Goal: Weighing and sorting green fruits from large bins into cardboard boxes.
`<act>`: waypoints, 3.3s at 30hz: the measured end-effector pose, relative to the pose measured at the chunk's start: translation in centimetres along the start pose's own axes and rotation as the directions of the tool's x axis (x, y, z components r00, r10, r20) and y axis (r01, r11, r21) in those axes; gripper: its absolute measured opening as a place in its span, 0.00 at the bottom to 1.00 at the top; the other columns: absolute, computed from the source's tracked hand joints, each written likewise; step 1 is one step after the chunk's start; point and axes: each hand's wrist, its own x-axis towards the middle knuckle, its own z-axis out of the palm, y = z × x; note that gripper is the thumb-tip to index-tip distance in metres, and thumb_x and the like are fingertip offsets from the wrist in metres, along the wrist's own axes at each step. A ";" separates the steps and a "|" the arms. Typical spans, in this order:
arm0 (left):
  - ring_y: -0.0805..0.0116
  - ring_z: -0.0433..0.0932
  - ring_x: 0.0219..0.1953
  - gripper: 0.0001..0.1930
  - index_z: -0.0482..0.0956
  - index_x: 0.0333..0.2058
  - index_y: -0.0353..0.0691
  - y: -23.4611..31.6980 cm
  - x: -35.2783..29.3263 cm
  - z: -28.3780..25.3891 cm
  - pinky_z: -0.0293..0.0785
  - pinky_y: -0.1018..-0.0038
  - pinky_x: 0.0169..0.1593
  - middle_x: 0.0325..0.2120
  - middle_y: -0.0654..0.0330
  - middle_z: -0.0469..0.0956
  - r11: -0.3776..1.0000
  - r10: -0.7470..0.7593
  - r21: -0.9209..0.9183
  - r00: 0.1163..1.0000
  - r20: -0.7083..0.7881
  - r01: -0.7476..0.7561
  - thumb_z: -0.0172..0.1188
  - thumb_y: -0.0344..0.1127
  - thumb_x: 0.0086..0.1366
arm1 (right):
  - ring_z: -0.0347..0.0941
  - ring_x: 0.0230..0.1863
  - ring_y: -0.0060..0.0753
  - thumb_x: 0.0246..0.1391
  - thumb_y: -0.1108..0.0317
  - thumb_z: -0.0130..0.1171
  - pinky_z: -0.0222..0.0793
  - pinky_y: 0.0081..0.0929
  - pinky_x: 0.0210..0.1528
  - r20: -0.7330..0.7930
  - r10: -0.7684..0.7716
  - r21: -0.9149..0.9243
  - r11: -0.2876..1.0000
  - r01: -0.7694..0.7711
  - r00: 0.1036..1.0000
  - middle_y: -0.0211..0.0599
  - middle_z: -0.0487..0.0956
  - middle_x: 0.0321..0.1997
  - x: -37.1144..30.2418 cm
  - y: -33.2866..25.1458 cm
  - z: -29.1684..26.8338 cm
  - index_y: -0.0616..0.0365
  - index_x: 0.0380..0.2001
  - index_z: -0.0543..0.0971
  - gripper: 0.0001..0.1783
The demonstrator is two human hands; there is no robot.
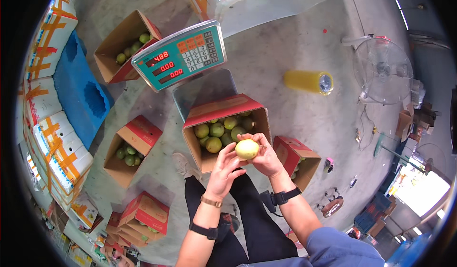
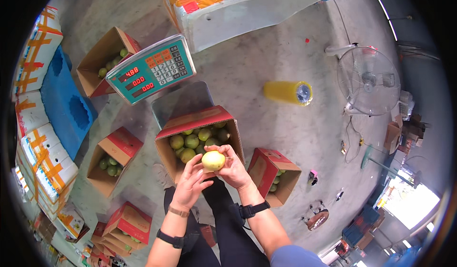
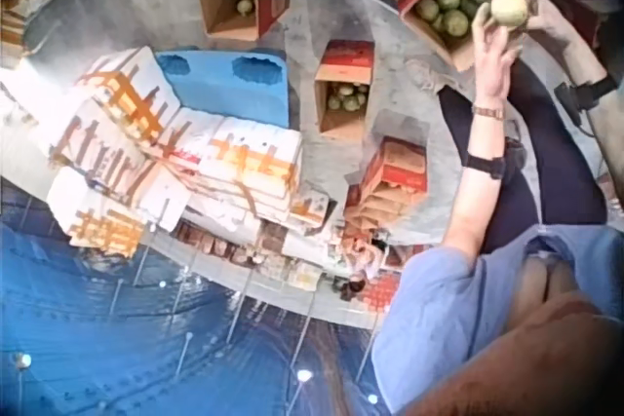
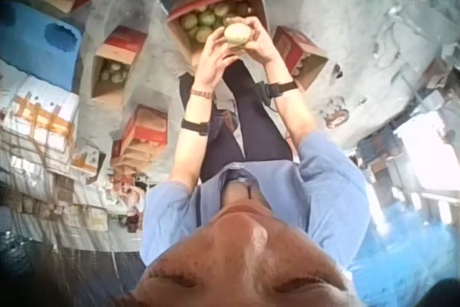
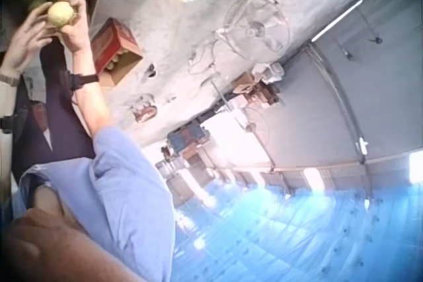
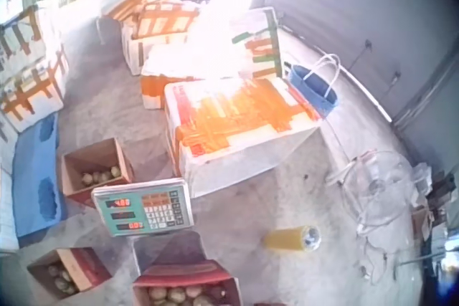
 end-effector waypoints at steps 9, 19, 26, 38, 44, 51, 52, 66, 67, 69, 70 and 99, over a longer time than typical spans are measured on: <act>0.66 0.72 0.47 0.33 0.63 0.57 0.44 -0.4 1.3 -1.2 0.76 0.72 0.46 0.49 0.57 0.63 0.382 0.560 0.921 0.812 -0.162 -0.080 0.66 0.28 0.54 | 0.72 0.50 0.43 0.39 0.71 0.65 0.68 0.37 0.51 -0.285 -0.572 -0.939 0.328 -0.104 0.769 0.43 0.73 0.48 -1.8 -3.3 -2.0 0.59 0.46 0.72 0.27; 0.68 0.75 0.40 0.17 0.74 0.46 0.38 -2.4 -7.1 -13.2 0.74 0.74 0.41 0.41 0.59 0.74 0.306 0.572 0.936 0.752 -0.326 0.173 0.61 0.28 0.57 | 0.77 0.33 0.54 0.47 0.51 0.57 0.73 0.44 0.40 -0.335 -0.282 -0.860 -0.297 -0.414 0.899 0.54 0.78 0.25 0.1 -5.1 -15.3 0.60 0.22 0.81 0.20; 0.71 0.76 0.34 0.15 0.77 0.42 0.38 -5.9 -13.9 -24.6 0.73 0.76 0.40 0.33 0.61 0.78 0.387 0.370 0.829 0.756 -0.540 0.403 0.64 0.29 0.55 | 0.78 0.25 0.42 0.48 0.51 0.58 0.71 0.38 0.28 -0.817 -0.312 -0.570 0.312 -0.760 0.485 0.46 0.80 0.23 -14.1 -7.4 -29.8 0.61 0.28 0.82 0.21; 0.51 0.74 0.47 0.29 0.70 0.50 0.35 -10.2 -27.8 -45.4 0.70 0.61 0.51 0.43 0.47 0.73 0.022 0.903 0.383 0.146 -0.404 0.923 0.67 0.40 0.51 | 0.58 0.09 0.12 0.58 0.57 0.53 0.50 0.13 0.10 -0.977 -0.153 -0.201 0.889 -0.411 0.147 0.17 0.63 0.10 -20.9 -5.0 -42.5 0.45 0.22 0.73 0.12; 0.48 0.79 0.34 0.29 0.74 0.46 0.33 -9.9 -34.7 -57.3 0.75 0.58 0.42 0.26 0.50 0.78 0.899 0.233 0.065 -0.346 -0.909 0.433 0.68 0.46 0.49 | 0.62 0.09 0.24 0.59 0.62 0.52 0.52 0.22 0.08 -0.801 -0.334 -0.573 0.186 -0.798 0.497 0.29 0.67 0.13 -22.5 0.0 -35.5 0.53 0.26 0.72 0.10; 0.51 0.80 0.29 0.15 0.81 0.20 0.38 -11.1 -33.8 -57.3 0.77 0.59 0.34 0.22 0.49 0.79 -0.073 0.599 0.507 0.444 -0.666 0.859 0.60 0.45 0.51 | 0.70 0.20 0.20 0.57 0.71 0.53 0.67 0.17 0.21 -0.469 0.107 -0.881 0.003 -0.472 0.876 0.28 0.73 0.20 -10.6 16.5 -11.4 0.62 0.27 0.76 0.07; 0.50 0.80 0.27 0.15 0.81 0.20 0.39 -11.3 -32.9 -55.9 0.77 0.58 0.32 0.21 0.49 0.79 -0.081 0.571 0.546 0.487 -0.660 0.834 0.59 0.46 0.51 | 0.70 0.24 0.18 0.55 0.72 0.54 0.67 0.18 0.27 -0.304 0.188 -0.953 -0.049 -0.300 0.934 0.29 0.75 0.21 -9.2 18.9 -7.6 0.65 0.28 0.77 0.07; 0.42 0.71 0.47 0.38 0.62 0.52 0.28 -19.4 -26.9 -41.4 0.66 0.56 0.48 0.43 0.40 0.70 0.797 0.420 0.372 0.008 -0.908 0.476 0.60 0.57 0.57 | 0.78 0.35 0.45 0.44 0.59 0.58 0.74 0.39 0.37 0.119 0.442 -0.609 -0.675 0.417 0.889 0.49 0.80 0.32 2.2 41.7 9.4 0.60 0.25 0.79 0.14; 0.43 0.70 0.51 0.41 0.60 0.54 0.28 -20.7 -26.5 -42.1 0.66 0.56 0.51 0.48 0.36 0.70 0.791 0.214 0.257 0.143 -0.966 0.556 0.59 0.60 0.57 | 0.78 0.35 0.45 0.44 0.59 0.58 0.74 0.39 0.37 0.141 0.440 -0.621 -0.658 0.426 0.887 0.49 0.80 0.32 2.7 41.9 9.4 0.60 0.25 0.79 0.14; 0.42 0.73 0.49 0.41 0.68 0.48 0.24 -22.2 -25.3 -44.0 0.68 0.57 0.50 0.45 0.30 0.72 0.872 0.339 0.343 0.073 -0.938 0.351 0.58 0.63 0.55 | 0.78 0.26 0.45 0.41 0.65 0.56 0.74 0.37 0.31 0.249 0.504 -0.541 -0.636 0.550 0.827 0.46 0.79 0.22 3.8 42.4 9.6 0.56 0.16 0.79 0.08; 0.40 0.75 0.44 0.37 0.72 0.40 0.23 -22.4 -24.9 -45.0 0.70 0.56 0.46 0.38 0.31 0.74 0.871 0.245 0.256 0.080 -0.966 0.419 0.59 0.61 0.55 | 0.79 0.26 0.44 0.39 0.67 0.56 0.75 0.37 0.31 0.254 0.565 -0.500 -0.618 0.607 0.785 0.45 0.79 0.20 4.3 42.5 9.8 0.54 0.15 0.79 0.07; 0.67 0.73 0.42 0.18 0.71 0.49 0.41 3.9 -8.0 -7.6 0.71 0.70 0.46 0.43 0.58 0.73 0.460 0.790 0.888 0.464 -0.401 -0.015 0.59 0.38 0.62 | 0.72 0.44 0.24 0.56 0.71 0.55 0.67 0.23 0.49 -0.386 -0.201 -0.838 0.483 -0.252 0.900 0.31 0.76 0.43 -3.1 0.5 2.2 0.61 0.46 0.74 0.14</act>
